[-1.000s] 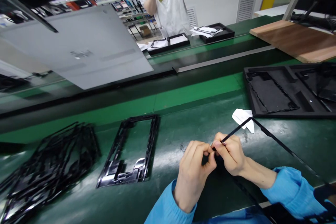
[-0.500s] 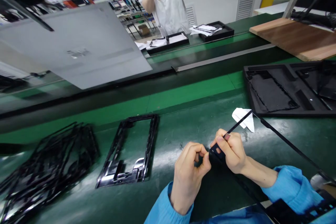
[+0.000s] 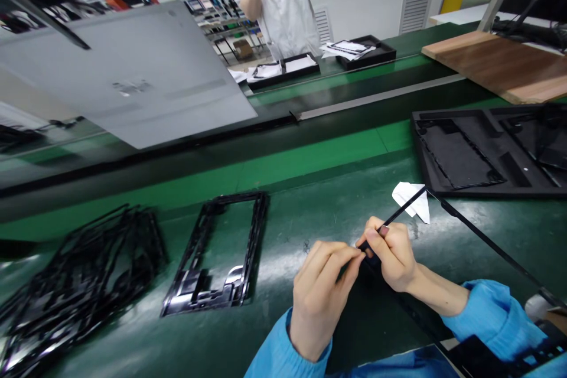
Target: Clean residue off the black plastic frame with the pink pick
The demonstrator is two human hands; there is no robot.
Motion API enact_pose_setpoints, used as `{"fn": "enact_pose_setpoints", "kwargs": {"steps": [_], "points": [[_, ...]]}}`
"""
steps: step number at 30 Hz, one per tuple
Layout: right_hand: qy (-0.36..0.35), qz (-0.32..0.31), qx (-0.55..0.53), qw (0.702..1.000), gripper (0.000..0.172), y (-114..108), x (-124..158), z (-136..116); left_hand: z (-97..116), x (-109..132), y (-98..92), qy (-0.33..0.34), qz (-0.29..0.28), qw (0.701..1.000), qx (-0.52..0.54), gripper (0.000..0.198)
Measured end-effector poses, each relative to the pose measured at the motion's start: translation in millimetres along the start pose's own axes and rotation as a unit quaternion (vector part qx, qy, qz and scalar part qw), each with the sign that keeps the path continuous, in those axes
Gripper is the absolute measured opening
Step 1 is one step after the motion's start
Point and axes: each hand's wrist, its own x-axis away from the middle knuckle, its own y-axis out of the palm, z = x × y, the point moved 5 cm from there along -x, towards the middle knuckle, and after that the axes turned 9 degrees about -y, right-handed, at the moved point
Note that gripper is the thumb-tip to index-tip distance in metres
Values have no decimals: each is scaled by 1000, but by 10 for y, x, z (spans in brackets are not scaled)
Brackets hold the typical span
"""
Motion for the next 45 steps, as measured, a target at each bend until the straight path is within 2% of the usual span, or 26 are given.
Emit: {"fn": "enact_pose_setpoints", "kwargs": {"steps": [5, 11, 18, 28, 31, 35, 39, 45], "points": [[-3, -7, 18, 1000, 44, 8, -5, -9, 46, 0, 40, 33, -2, 998, -58, 23], [-6, -14, 21, 1000, 46, 32, 23, 12, 58, 3, 120, 23, -21, 995, -90, 19], [-12, -20, 3, 1000, 44, 36, 14, -3, -60, 20, 149, -14, -16, 999, -39, 17], [19, 7, -25, 999, 47, 4, -9, 27, -124, 58, 60, -41, -18, 999, 5, 16], [16, 3, -26, 1000, 47, 7, -11, 27, -96, 56, 31, -11, -22, 1000, 13, 14], [10, -8, -21, 1000, 47, 16, -9, 18, -61, 46, 3, 52, -35, 998, -5, 23], [10, -12, -14, 1000, 46, 17, -18, 7, -83, 52, 0, 76, -70, 994, -24, 28], [13, -30, -20, 999, 50, 40, -28, -31, -150, 95, -34, 112, -112, 987, 9, 36]]}}
